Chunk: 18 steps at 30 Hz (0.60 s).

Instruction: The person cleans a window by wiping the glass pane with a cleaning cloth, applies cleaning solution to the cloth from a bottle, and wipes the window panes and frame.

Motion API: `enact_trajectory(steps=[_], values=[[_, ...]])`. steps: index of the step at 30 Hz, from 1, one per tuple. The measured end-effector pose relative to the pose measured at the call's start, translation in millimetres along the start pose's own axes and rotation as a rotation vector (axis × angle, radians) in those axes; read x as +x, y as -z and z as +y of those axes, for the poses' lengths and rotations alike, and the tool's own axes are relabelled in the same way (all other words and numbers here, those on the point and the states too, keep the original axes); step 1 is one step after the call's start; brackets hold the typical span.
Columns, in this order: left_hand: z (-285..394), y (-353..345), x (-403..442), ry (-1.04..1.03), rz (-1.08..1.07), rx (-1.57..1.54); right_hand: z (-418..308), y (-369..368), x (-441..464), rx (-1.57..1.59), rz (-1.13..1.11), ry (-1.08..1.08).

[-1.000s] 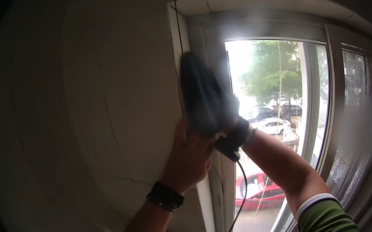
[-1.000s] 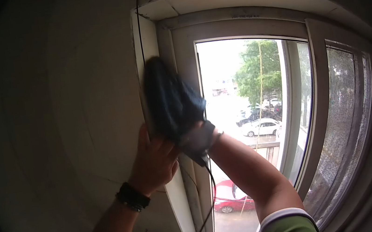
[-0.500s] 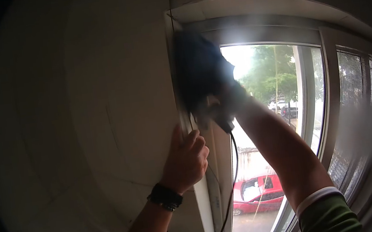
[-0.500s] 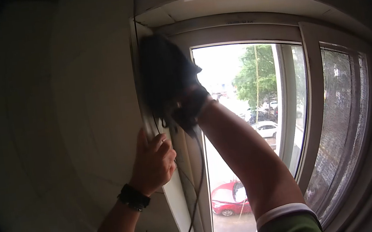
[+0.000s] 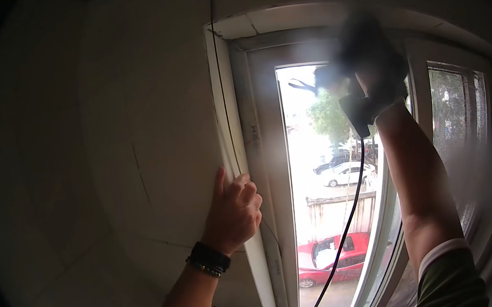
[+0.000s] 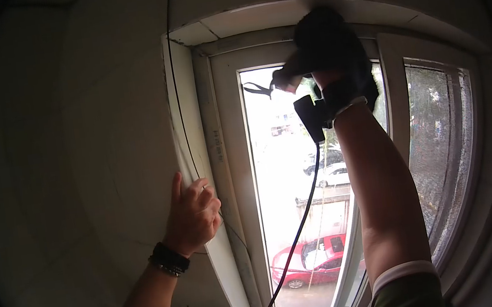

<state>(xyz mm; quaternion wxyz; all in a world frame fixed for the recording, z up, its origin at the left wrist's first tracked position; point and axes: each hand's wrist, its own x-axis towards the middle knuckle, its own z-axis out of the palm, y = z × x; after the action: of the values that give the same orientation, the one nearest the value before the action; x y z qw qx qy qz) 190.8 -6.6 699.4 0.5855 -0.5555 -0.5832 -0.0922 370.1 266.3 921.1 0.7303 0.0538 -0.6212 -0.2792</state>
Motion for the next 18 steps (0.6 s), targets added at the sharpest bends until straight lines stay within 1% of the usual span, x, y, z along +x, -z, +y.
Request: enact_trajectory(steps=[2, 5, 8, 10, 11, 14, 15, 16, 18], values=[[0, -3, 1, -0.002, 0.010, 0.000, -17, -7, 7, 0.034, 0.071, -0.050], [-5, -6, -1, -0.009, 0.032, -0.006, -80, -39, 25, 0.130, 0.158, -0.087], [-2, -9, -3, -0.010, 0.044, -0.048, -149, -74, 50, 0.236, 0.175, -0.071], [-4, -9, -4, -0.017, 0.044, -0.045, -179, -75, 66, 0.267, 0.127, -0.061], [-5, -10, -5, -0.022, 0.042, -0.040, -179, -69, 69, 0.271, 0.065, -0.065], [-4, -9, -5, -0.026, 0.054, -0.036, -149, -38, 57, 0.257, -0.210, -0.173], [-3, -8, -5, -0.028, 0.057, -0.041, -118, -63, 33, 0.504, 0.084, -0.265], [-2, -6, -4, -0.025, 0.057, -0.039, -98, -53, 22, 0.425, 0.178, -0.247], [-2, -6, -4, -0.017, 0.055, -0.041, -56, -4, 5, 0.084, 0.259, -0.201]])
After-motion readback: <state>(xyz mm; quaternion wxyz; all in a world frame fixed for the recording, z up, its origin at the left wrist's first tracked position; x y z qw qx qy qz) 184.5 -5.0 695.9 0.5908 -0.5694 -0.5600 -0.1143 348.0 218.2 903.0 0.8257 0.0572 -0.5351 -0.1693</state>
